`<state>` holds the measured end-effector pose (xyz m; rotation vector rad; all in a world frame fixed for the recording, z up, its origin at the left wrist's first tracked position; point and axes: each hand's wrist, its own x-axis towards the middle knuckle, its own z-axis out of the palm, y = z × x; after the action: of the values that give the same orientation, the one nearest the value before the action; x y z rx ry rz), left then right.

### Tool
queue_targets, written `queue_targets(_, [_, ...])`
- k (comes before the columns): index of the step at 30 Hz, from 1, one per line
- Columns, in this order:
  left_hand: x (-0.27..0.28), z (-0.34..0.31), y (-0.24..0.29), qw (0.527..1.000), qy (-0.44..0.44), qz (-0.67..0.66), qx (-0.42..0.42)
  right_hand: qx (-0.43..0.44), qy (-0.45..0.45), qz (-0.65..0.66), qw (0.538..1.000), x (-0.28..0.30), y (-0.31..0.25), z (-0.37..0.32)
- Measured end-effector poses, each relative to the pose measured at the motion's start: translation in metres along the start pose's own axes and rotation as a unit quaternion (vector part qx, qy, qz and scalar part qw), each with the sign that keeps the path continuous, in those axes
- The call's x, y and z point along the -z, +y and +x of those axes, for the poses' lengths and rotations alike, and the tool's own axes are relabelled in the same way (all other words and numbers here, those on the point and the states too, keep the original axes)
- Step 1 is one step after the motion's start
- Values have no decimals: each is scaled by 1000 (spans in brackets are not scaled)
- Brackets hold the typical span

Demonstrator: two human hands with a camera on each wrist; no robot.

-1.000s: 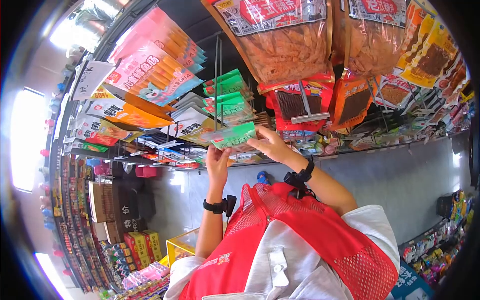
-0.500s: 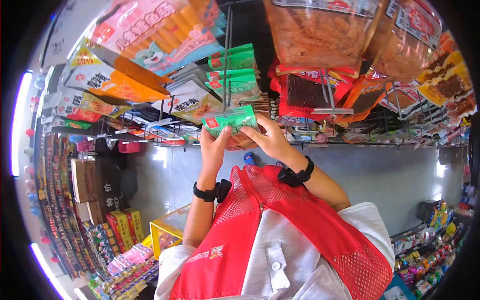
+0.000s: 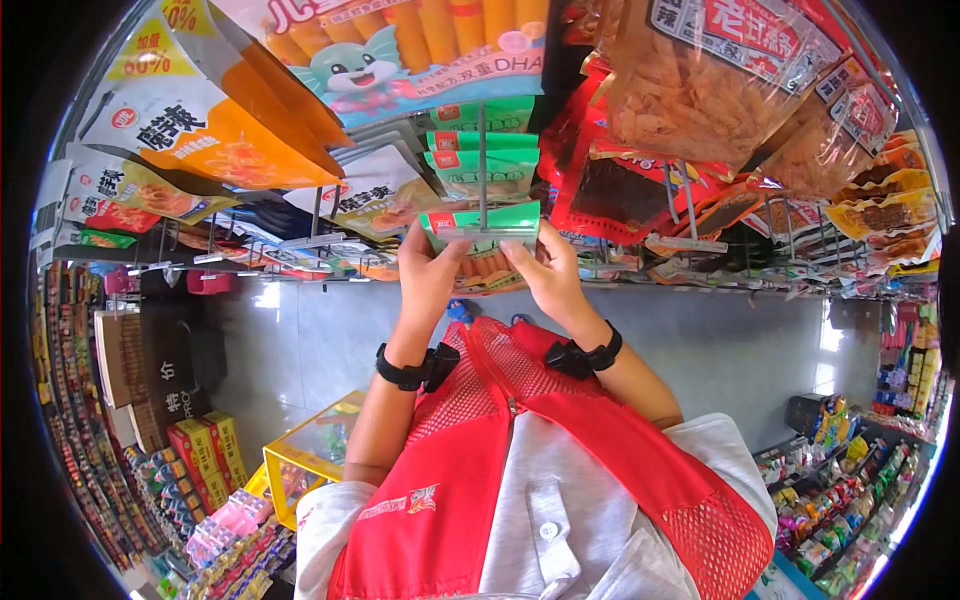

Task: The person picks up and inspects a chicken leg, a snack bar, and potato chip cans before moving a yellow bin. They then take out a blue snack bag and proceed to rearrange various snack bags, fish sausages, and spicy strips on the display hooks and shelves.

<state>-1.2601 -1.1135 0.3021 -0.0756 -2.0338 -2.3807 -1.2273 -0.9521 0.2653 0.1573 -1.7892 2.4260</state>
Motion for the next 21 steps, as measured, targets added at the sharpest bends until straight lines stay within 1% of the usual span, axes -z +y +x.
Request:
queue_targets(2, [3, 3, 3, 1000, -10, 18, 21, -16, 2, -4, 1000, -2, -4, 1])
queue_targets(6, [4, 9, 13, 997, -36, 17, 63, 5, 11, 10, 1000, -5, -7, 5])
queue_targets(11, [-3, 17, 1, 1000, -23, -14, 13, 31, 22, 1, 999, 0, 5, 7])
queue_targets(12, [-4, 18, 0, 999, -22, -23, 5, 20, 24, 3, 999, 0, 4, 8])
queue_targets(15, [-2, 22, 1, 998, -30, -25, 43, -2, 27, 4, 1000, -1, 3, 15])
queue_targets(17, [-4, 26, -2, 999, -32, -32, 15, -14, 31, -5, 999, 2, 6, 17])
queue_targets(18, [-5, 27, -4, 999, -34, -35, 1, -33, 33, 10, 999, 3, 5, 19])
queue_targets(20, [-6, 30, -5, 998, -36, -57, 11, -66, 39, 39, 996, 3, 1, 24])
queue_targets(21, [-6, 31, -4, 997, -37, -67, 14, -52, 40, 29, 997, 4, 0, 26])
